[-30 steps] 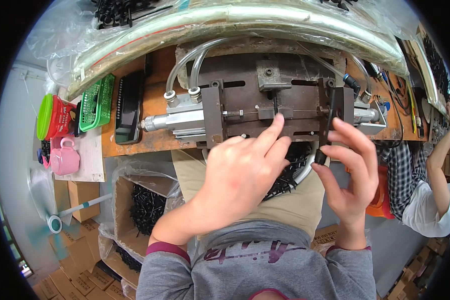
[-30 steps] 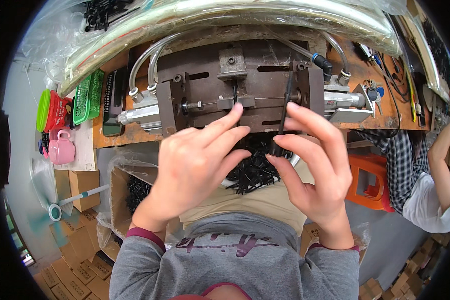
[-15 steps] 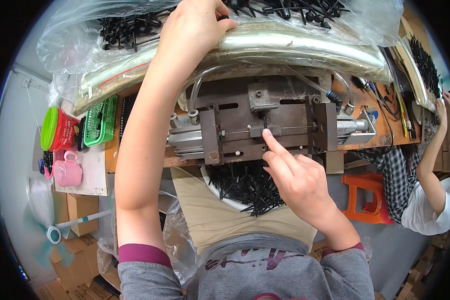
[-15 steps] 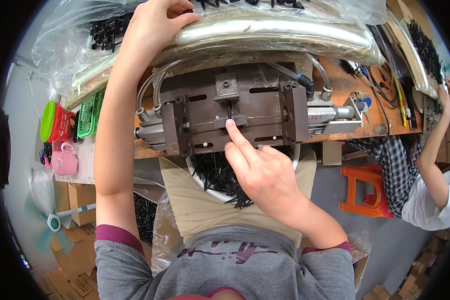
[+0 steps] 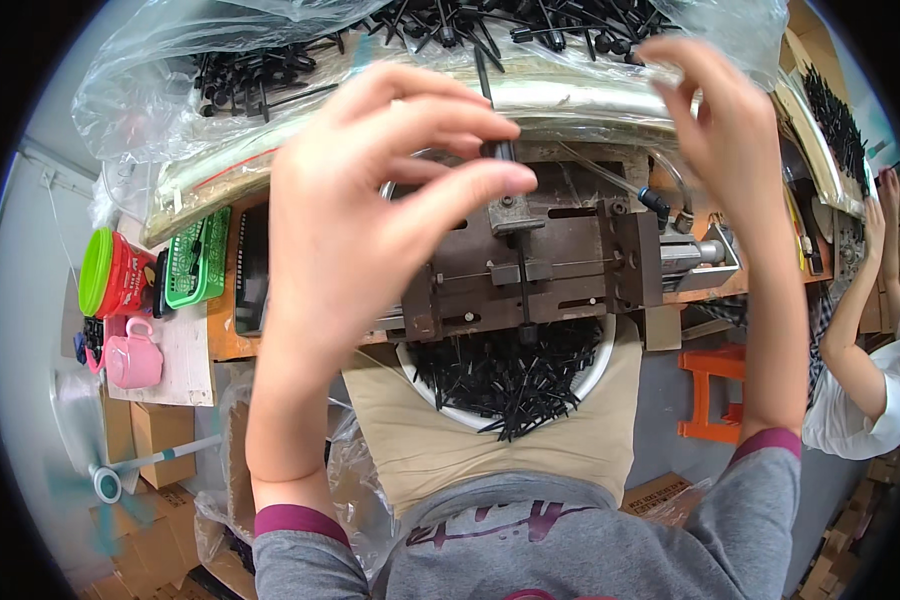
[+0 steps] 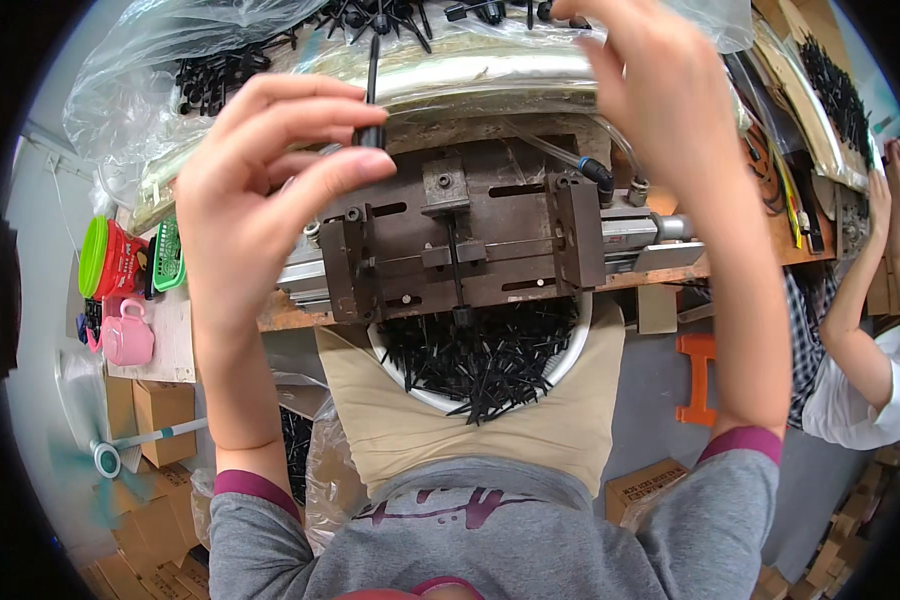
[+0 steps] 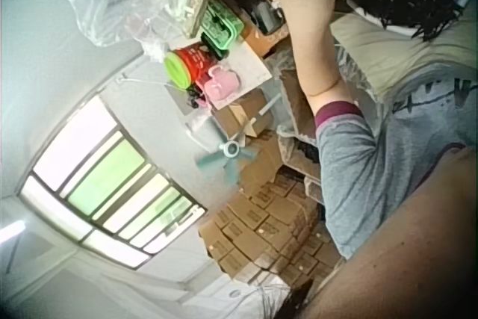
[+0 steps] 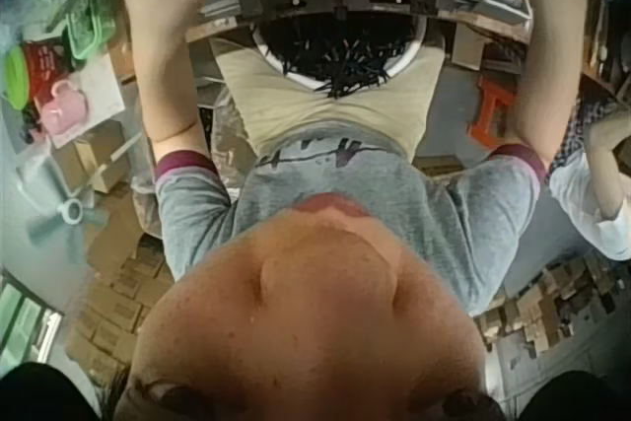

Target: The person is assembling black electronic components using a pneumatic jig.

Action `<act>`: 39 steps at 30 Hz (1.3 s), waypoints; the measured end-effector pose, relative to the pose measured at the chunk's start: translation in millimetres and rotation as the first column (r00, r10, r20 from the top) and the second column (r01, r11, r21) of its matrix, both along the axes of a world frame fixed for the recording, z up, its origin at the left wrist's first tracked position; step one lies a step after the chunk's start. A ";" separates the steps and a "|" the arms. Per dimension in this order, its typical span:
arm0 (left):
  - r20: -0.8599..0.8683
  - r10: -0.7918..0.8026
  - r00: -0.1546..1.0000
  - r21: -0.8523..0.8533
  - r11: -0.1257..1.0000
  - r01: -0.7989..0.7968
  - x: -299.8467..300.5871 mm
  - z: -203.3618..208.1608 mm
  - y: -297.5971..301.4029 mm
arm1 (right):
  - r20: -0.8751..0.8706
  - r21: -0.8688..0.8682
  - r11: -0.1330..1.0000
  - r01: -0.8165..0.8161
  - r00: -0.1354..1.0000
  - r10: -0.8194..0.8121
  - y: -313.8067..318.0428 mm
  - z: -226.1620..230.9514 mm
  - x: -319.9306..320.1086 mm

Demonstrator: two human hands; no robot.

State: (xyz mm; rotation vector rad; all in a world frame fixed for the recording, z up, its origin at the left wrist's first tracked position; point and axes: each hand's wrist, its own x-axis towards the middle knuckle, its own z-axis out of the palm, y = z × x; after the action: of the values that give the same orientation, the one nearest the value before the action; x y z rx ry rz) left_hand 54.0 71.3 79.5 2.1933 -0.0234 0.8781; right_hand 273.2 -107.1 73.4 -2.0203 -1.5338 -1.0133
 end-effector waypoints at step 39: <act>-0.037 0.825 0.564 0.100 0.565 -0.819 -129.9 -127.6 101.5 | -0.165 -0.468 0.862 -0.194 0.978 0.130 60.1 25.2 0.5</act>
State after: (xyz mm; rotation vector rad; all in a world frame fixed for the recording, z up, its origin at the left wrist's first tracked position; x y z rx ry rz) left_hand -75.9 172.8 -48.2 2.2765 1.1357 1.2847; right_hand 273.7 -47.1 98.6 -2.1656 -1.9946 -0.4469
